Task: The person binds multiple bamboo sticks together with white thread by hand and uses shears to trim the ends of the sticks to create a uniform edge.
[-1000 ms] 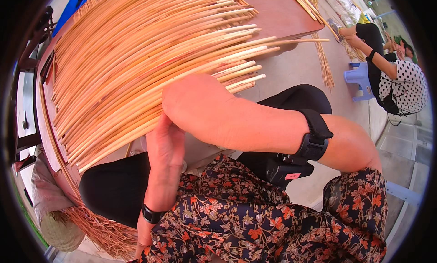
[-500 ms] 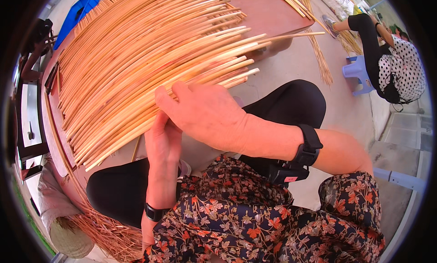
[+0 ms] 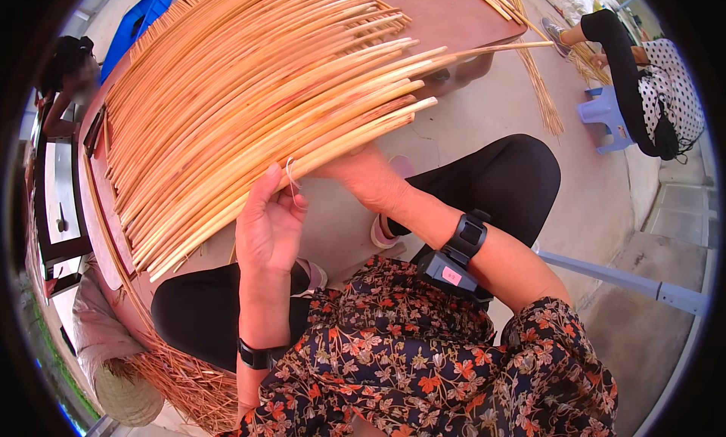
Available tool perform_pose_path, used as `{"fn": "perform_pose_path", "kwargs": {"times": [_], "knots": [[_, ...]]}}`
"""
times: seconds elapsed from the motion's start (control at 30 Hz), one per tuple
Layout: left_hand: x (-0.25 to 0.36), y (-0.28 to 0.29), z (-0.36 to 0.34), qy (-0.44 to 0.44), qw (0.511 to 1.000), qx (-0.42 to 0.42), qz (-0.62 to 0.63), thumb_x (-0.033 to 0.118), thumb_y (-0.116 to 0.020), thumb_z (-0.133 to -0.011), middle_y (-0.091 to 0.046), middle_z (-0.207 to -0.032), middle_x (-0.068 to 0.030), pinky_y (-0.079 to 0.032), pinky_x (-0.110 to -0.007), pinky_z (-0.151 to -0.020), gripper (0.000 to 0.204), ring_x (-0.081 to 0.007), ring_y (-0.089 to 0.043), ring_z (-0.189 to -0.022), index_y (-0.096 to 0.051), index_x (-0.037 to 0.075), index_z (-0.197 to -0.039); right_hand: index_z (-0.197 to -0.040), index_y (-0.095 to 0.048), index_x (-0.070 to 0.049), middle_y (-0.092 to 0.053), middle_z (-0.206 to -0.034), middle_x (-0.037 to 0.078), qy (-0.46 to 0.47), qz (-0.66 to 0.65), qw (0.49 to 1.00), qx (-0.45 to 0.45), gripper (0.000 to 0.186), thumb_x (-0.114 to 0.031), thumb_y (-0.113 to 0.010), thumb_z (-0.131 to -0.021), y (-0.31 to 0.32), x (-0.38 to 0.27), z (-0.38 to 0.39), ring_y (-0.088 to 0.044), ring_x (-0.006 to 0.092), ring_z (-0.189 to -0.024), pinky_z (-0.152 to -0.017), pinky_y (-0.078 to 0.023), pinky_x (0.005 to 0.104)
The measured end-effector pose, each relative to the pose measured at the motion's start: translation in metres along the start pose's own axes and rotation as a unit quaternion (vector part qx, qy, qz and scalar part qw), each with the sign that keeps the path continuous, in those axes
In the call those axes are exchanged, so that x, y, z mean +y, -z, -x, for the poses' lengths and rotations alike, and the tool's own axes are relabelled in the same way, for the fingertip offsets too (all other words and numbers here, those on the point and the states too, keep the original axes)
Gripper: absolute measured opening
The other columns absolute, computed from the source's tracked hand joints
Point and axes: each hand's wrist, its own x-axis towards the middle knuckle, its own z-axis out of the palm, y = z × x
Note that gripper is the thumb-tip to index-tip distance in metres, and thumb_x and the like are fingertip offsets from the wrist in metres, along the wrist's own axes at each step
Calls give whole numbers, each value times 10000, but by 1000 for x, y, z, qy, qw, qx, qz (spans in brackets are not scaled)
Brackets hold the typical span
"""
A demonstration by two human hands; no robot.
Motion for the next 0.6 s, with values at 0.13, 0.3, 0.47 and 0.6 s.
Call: {"fn": "perform_pose_path", "kwargs": {"times": [0.13, 0.3, 0.47, 0.6], "knots": [[0, 9, -1, 0, 999, 1, -35, 125, -714, -845, -651, -975, -4, -450, -287, -674, 278, -102, -578, -819, -612, 106, -1102, -1230, -574, -23, -618, -1181, 58, -5, 66, 996, -54, 456, -105, -762, -822, -4, -6, -1, -563, 135, -1070, -923, -479, 309], [0, 10, -2, -14, 999, -15, -31, 114, -715, -840, -648, -985, -15, -441, -287, -677, 285, -107, -565, -804, -612, 98, -1105, -1205, -568, -12, -615, -1164, 97, 129, 213, 968, -32, 389, -180, -696, -879, -2, 9, -7, -566, 180, -1071, -915, -467, 333], [11, -1, 3, -68, 996, -57, -30, 93, -695, -851, -651, -1008, -26, -438, -287, -675, 313, -117, -577, -844, -593, 92, -1147, -1184, -585, -22, -620, -1160, 114, 142, 352, 922, -79, 275, -138, -604, -935, 6, 14, 4, -564, 244, -1077, -939, -452, 358], [6, 8, 1, -65, 995, -75, -11, 84, -684, -858, -648, -1034, -27, -438, -284, -669, 329, -117, -590, -875, -578, 94, -1169, -1204, -575, -44, -653, -1126, 81, -2, 18, 999, -41, 313, -182, -646, -933, 35, 20, 9, -619, 184, -986, -877, -495, 358]]}}
